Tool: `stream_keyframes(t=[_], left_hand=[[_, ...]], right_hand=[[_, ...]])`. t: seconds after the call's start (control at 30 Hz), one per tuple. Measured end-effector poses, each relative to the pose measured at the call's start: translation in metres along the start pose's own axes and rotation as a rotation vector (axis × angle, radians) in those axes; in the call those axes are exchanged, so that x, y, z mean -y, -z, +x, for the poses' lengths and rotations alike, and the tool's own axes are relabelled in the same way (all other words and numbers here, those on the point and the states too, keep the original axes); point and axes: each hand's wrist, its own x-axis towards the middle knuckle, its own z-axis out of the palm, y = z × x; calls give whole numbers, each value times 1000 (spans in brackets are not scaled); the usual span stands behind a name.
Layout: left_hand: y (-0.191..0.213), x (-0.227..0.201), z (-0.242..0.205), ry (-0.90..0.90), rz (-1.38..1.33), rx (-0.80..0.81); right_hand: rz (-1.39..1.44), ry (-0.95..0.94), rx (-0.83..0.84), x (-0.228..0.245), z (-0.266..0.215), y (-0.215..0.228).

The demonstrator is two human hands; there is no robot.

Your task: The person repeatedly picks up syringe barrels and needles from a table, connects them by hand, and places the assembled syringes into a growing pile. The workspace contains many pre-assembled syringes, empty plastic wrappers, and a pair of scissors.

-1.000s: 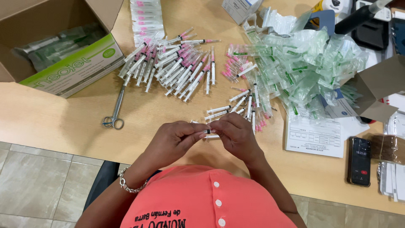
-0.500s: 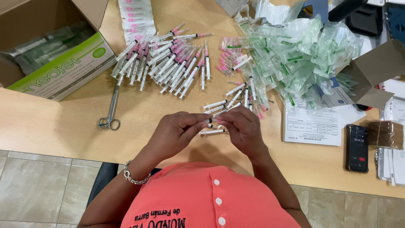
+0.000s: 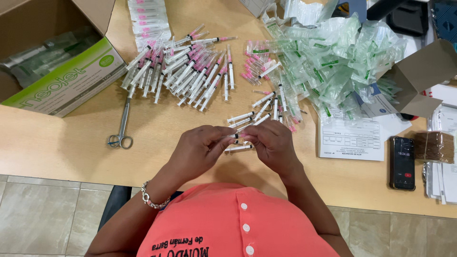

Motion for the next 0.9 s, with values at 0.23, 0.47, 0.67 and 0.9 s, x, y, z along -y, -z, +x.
stream_keyframes(t=[0.23, 0.47, 0.67, 0.9], left_hand=[[-29, 28, -12, -369, 307, -189], [-30, 37, -7, -549, 450, -216], [-25, 76, 8, -342, 476, -167], [23, 122, 66, -197, 995, -489]], right_hand=[[164, -162, 92, -9, -15, -7], [356, -421, 223, -11, -8, -3], [199, -477, 304, -50, 12, 2], [-838, -116, 258, -184, 33, -6]])
